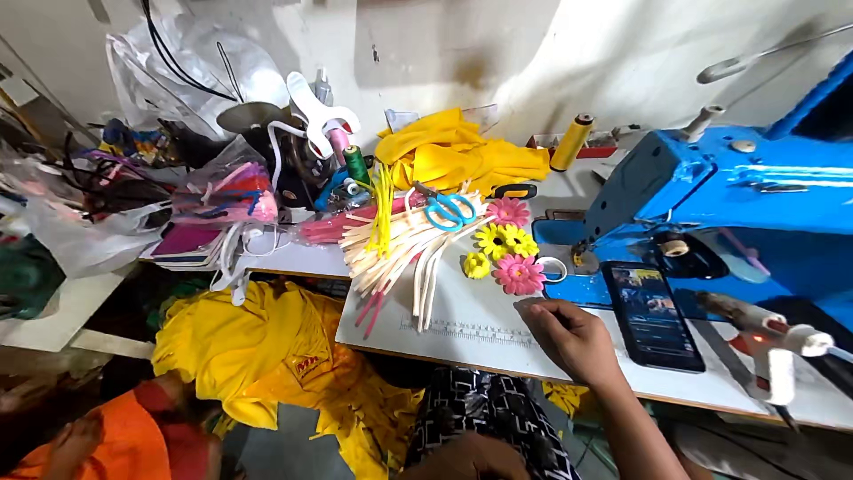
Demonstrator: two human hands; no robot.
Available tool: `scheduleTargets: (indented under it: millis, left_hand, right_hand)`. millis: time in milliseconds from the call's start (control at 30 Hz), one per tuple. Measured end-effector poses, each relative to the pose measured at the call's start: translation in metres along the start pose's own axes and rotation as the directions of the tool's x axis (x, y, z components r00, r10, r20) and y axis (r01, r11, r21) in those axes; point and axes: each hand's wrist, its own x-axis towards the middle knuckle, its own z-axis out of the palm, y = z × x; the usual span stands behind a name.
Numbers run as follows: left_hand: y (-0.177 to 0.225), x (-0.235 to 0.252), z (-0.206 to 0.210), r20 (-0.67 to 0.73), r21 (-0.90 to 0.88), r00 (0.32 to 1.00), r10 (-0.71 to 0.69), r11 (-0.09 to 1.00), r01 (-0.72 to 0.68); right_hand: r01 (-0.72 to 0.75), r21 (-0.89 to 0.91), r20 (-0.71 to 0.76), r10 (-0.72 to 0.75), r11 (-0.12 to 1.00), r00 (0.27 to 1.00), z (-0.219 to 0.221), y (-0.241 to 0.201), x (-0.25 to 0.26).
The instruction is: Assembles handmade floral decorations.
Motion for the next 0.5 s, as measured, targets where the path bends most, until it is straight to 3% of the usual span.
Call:
scheduleTargets:
  millis: [33, 67, 133, 167, 200, 267, 300, 400, 500]
  left_hand:
    - [-0.016, -0.008, -0.006, -0.11, 0.179, 0.982, -0.152, 0.969, 0.17]
    - [-0.031, -0.015, -0.009, -0.232, 0.364, 0.925, -0.302, 0.855, 0.371]
    - [-0.064, -0.03, -0.009, -0.382, 0.507, 0.745, -0.546, 0.551, 0.663]
    - [-0.082, -0.039, -0.007, -0.405, 0.519, 0.697, -0.592, 0.478, 0.708]
    - [-0.101, -0.05, -0.001, -0.426, 0.53, 0.695, -0.579, 0.462, 0.711]
    - [-0.13, -0.065, 0.011, -0.478, 0.54, 0.746, -0.463, 0.515, 0.666]
    - [-0.134, -0.065, 0.012, -0.483, 0.537, 0.741, -0.466, 0.512, 0.671]
    - [-0.129, -0.044, -0.001, -0.419, 0.475, 0.644, -0.641, 0.449, 0.756]
    - [-0.154, -0.023, -0.013, -0.448, 0.493, 0.694, -0.563, 0.492, 0.717]
  right_hand:
    - [-0.004, 0.008, -0.001, 0.004, 1.0, 1.0, 0.0, 0.0, 0.0]
    - [-0.006, 0.013, -0.007, 0.006, 1.0, 1.0, 0.001, 0.0, 0.0]
    - [-0.001, 0.02, -0.016, 0.001, 1.0, 1.0, 0.002, 0.001, 0.0]
    - [0.0, 0.016, -0.019, 0.0, 1.0, 1.0, 0.003, 0.001, 0.0]
    - [0.002, 0.011, -0.024, -0.002, 1.0, 1.0, 0.004, 0.001, 0.0]
    - [0.015, 0.004, -0.031, -0.015, 1.0, 0.999, 0.006, 0.004, 0.0]
    - [0.017, -0.003, -0.027, -0.017, 1.0, 0.999, 0.006, 0.004, 0.0]
    - [0.019, -0.024, -0.012, -0.019, 1.0, 1.0, 0.007, 0.006, -0.001]
    - [0.027, -0.041, -0.002, -0.027, 0.999, 1.0, 0.005, 0.005, -0.001]
